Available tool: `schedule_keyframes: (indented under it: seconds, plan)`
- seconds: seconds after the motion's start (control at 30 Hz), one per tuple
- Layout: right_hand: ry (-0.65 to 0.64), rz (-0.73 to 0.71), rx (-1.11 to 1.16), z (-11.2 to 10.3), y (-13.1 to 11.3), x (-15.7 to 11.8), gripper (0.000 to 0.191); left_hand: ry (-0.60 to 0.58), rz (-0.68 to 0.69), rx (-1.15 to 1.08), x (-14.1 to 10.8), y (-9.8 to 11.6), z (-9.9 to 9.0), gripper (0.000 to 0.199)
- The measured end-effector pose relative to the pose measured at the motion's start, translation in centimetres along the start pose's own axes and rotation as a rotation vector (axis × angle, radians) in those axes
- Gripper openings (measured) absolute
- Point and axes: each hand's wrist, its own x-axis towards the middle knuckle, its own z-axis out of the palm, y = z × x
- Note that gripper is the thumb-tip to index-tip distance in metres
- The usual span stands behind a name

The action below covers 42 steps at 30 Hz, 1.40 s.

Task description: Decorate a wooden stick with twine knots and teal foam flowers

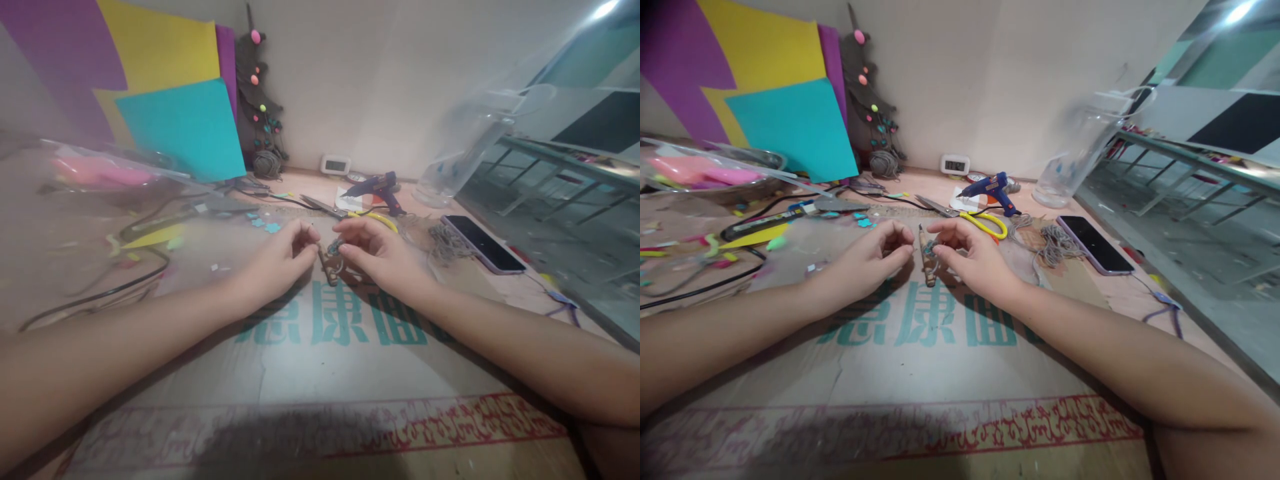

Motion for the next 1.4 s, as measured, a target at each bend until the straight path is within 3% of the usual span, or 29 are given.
schedule_keyframes:
  seconds: [0.4, 0.6, 0.8, 1.0, 1.17, 1.3, 1.4]
  plan:
    - [-0.001, -0.017, -0.013, 0.0, 0.2, 0.0, 0.024, 0.048, 0.046, -0.003, 0.0, -0.6, -0.1, 0.008]
    - [0.001, -0.029, -0.007, 0.0, 0.3, 0.0, 0.024, -0.033, 0.036, -0.03, 0.1, -0.4, -0.4, 0.016]
    - [0.007, -0.059, -0.04, 0.1, 0.2, -0.1, 0.021, -0.016, 0.017, 0.069, 0.1, 0.2, -0.6, 0.021]
    - [0.009, -0.089, -0.081, 0.1, 0.1, -0.3, 0.019, -0.095, 0.031, 0.065, -0.1, 0.1, -0.3, 0.018]
    - [0.04, -0.163, -0.182, -0.1, -0.5, -0.3, 0.017, -0.043, 0.03, 0.185, -0.1, 0.3, -0.4, 0.021]
    - [0.089, -0.223, -0.277, -0.2, -0.6, -0.4, 0.015, -0.07, 0.014, 0.176, -0.1, 0.2, -0.4, 0.021]
    - [0.058, -0.315, -0.384, -0.3, -0.7, -0.4, 0.018, -0.075, 0.018, 0.158, -0.2, 0.2, -0.3, 0.02]
